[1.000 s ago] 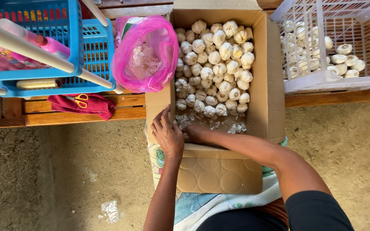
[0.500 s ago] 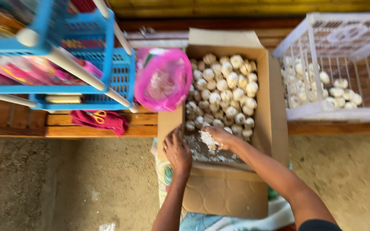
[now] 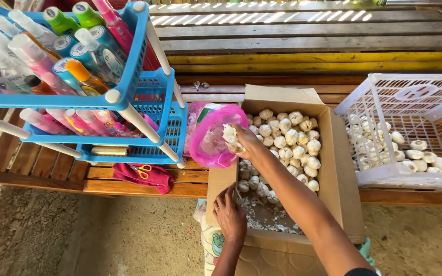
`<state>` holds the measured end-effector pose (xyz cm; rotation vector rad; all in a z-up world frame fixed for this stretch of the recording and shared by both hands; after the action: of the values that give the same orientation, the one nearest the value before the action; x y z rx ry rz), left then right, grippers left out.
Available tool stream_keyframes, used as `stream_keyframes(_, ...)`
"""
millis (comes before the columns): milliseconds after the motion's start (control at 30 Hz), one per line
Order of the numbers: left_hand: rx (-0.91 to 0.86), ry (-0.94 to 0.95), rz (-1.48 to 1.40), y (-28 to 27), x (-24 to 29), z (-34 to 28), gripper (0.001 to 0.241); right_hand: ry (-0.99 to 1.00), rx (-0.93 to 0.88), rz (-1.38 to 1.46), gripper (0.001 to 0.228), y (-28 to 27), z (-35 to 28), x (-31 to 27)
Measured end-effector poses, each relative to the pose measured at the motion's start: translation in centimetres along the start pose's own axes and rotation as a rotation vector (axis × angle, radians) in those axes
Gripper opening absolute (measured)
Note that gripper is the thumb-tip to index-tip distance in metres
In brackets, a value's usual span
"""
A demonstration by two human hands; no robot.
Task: Peeling and sorting garlic bulbs from a cardboard box into a plastic crate.
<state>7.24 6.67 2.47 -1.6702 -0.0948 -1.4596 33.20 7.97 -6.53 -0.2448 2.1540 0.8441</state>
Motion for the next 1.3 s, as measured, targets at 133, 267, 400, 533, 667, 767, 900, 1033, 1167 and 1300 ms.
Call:
stream_keyframes(133,-0.009,-0.015,0.002,0.3,-0.6,0.1,0.066,0.087,0.221,-0.173,0.040,2.9,0.7,-1.1)
stream_keyframes(267,-0.014,-0.007,-0.006,0.5,-0.8,0.1,0.068,0.031,0.368,-0.447,0.039,2.3,4.0,-1.2)
stream_keyframes(400,-0.004,0.023,-0.014,0.3,-0.5,0.1,0.069,-0.117,0.493,-0.739,0.048,1.1,7.9,-1.6)
stream_keyframes(533,-0.007,0.004,-0.011,0.3,-0.6,0.1,0.071,-0.206,0.612,-0.843,0.050,-0.8,11.6,-1.2)
stream_keyframes(667,-0.003,0.009,-0.019,-0.1,-0.2,0.2,0.072,-0.330,0.577,-1.131,0.046,0.4,11.9,-2.9)
stream_keyframes(767,0.000,0.014,-0.019,-0.1,-0.2,0.2,0.072,-0.295,0.456,-1.267,0.039,3.9,7.0,-4.8)
stream_keyframes(900,0.025,0.037,0.008,0.5,-1.3,0.2,0.070,-0.420,0.309,-1.507,0.025,9.5,0.3,-7.5)
stream_keyframes(1033,0.036,0.072,0.037,1.5,-3.1,-1.0,0.069,-0.696,0.226,-1.682,0.031,10.8,-4.3,-6.8)
stream_keyframes(1167,-0.024,0.017,0.008,2.4,-2.9,-0.4,0.064,-0.884,0.147,-1.635,0.027,11.1,-10.2,-7.8)
stream_keyframes(1300,0.005,0.045,0.016,0.8,-0.5,0.0,0.068,-1.106,0.276,-1.394,0.013,6.7,-18.9,-7.1)
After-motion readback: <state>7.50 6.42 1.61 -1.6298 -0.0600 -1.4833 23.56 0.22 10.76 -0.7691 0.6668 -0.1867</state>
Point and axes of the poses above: each hand's wrist, its own z-axis towards the middle knuckle, its own y-axis out of the palm, x = y × z, the point moved 10 cm from there along z, towards the middle knuckle, and after that the axes turned 12 degrees about -z, right-handed, at the moved point
